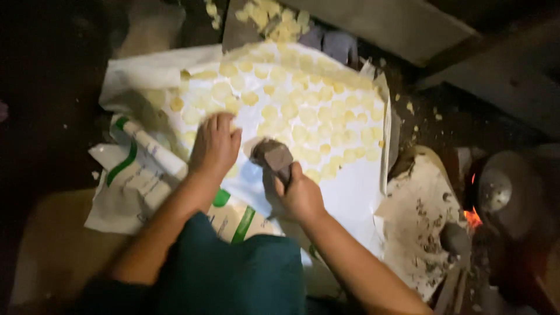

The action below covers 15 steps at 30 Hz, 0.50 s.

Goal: Flattening roasted nuts with a mallet on a stone block to create crackers

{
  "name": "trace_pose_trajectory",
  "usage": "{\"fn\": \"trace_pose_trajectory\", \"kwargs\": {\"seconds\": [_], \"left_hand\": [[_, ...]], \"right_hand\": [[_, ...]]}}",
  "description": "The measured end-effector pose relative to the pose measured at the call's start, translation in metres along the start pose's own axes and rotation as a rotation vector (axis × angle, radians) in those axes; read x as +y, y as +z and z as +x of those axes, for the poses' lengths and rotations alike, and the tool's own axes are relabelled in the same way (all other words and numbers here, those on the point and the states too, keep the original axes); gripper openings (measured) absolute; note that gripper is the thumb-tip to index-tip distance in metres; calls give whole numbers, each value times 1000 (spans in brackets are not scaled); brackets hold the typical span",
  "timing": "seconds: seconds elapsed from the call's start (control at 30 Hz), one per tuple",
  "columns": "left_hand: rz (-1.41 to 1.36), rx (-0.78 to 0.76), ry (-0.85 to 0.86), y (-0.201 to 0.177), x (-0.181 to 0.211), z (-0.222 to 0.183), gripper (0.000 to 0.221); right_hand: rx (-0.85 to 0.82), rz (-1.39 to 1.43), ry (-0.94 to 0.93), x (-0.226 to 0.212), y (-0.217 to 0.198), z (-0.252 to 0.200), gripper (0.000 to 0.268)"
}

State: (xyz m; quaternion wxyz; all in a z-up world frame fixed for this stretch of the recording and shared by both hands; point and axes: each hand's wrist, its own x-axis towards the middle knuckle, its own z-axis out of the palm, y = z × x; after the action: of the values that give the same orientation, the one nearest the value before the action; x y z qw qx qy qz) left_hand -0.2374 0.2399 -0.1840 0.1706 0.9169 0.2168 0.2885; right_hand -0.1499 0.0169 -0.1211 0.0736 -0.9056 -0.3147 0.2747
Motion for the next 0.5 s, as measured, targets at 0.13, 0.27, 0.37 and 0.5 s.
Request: {"fn": "trace_pose_trajectory", "kwargs": {"seconds": [0.13,0.27,0.37,0.5], "left_hand": [[20,93,-9,8,-11,27,45],[-35,85,-35,3,-6,27,21],[-67,93,-51,7,-12,26,16],[-58,79,-56,8,-7,31,14]], "right_hand": [[50,19,-82,-3,-29,17,49],[83,38,-60,1,-31,3,51],[48,43,-35,7,-13,17,57],[71,194,-62,-24,-67,18,46]]}}
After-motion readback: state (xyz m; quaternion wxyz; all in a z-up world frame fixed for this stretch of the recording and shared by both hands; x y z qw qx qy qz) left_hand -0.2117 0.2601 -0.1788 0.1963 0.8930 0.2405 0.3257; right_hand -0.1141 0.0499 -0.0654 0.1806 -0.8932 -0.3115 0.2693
